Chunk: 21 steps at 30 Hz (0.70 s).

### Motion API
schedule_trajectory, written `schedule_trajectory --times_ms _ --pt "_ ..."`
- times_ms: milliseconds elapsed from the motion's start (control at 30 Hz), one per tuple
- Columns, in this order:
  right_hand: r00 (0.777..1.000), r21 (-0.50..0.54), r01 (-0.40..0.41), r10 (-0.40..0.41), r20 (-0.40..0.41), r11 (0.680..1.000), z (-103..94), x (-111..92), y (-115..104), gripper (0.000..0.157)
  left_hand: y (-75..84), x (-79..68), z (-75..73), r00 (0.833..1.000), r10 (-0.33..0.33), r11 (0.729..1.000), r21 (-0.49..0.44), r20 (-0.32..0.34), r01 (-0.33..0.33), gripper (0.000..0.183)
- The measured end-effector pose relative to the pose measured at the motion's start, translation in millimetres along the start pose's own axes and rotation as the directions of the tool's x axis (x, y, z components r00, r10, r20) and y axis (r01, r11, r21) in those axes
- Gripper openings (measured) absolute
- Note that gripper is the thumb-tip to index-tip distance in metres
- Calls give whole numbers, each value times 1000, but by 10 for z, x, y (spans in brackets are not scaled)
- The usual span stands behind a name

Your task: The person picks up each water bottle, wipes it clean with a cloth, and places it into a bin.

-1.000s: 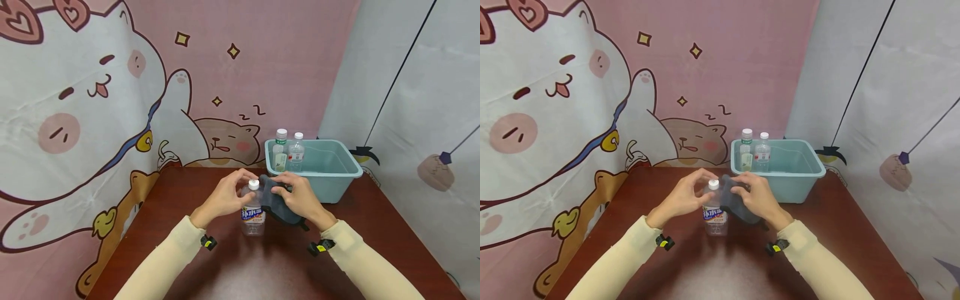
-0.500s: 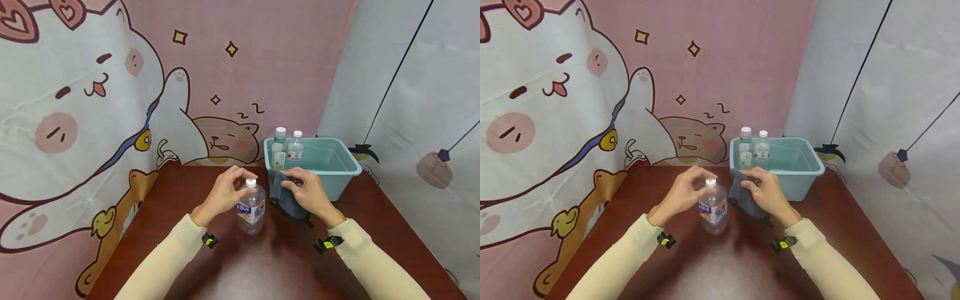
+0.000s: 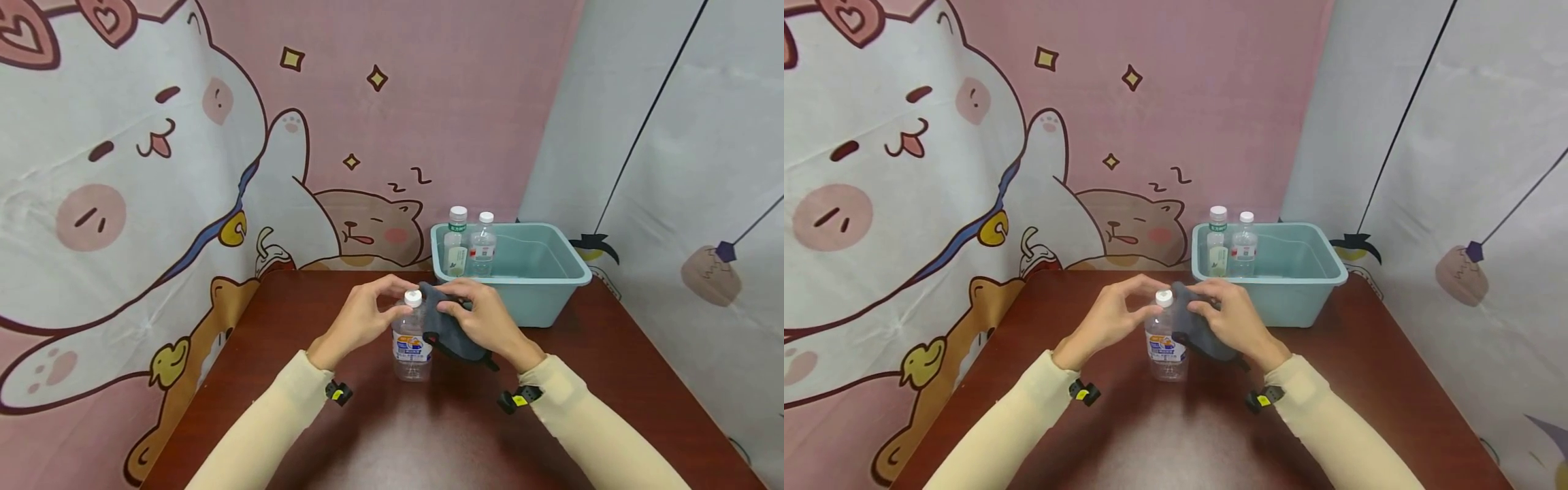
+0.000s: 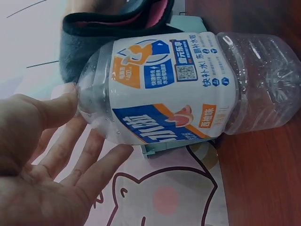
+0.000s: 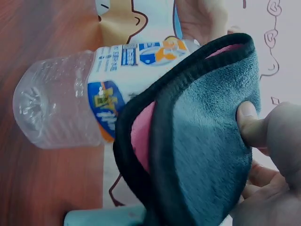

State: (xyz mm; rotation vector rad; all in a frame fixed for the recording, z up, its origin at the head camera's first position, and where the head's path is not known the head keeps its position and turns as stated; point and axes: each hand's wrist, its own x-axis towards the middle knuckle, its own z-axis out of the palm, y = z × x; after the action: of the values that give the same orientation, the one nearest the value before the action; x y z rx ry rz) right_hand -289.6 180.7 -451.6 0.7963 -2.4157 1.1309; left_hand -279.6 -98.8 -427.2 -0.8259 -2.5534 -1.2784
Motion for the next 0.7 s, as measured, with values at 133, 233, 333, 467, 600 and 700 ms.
schedule_trajectory --times_ms 133,233,333,467,600,700 --pt "998 -40 58 -56 41 998 43 43 -84 29 3 2 -2 1000 5 1000 10 3 -5 42" --pt "995 -82 90 -86 57 993 52 52 -114 27 -1 4 1 1000 7 1000 12 9 -7 41" --pt "993 -101 100 -94 70 990 44 37 -115 27 -2 6 3 1000 9 1000 12 21 -9 42" --pt "993 -121 92 -82 83 988 27 -18 -64 28 7 8 -5 999 2 1000 12 44 -2 43" --pt "993 -134 73 -59 104 988 41 -91 34 30 12 8 -20 998 -8 1000 11 59 8 45" --pt "991 -143 68 -49 127 987 97 -142 126 29 5 8 -31 998 -8 1000 15 57 7 46"
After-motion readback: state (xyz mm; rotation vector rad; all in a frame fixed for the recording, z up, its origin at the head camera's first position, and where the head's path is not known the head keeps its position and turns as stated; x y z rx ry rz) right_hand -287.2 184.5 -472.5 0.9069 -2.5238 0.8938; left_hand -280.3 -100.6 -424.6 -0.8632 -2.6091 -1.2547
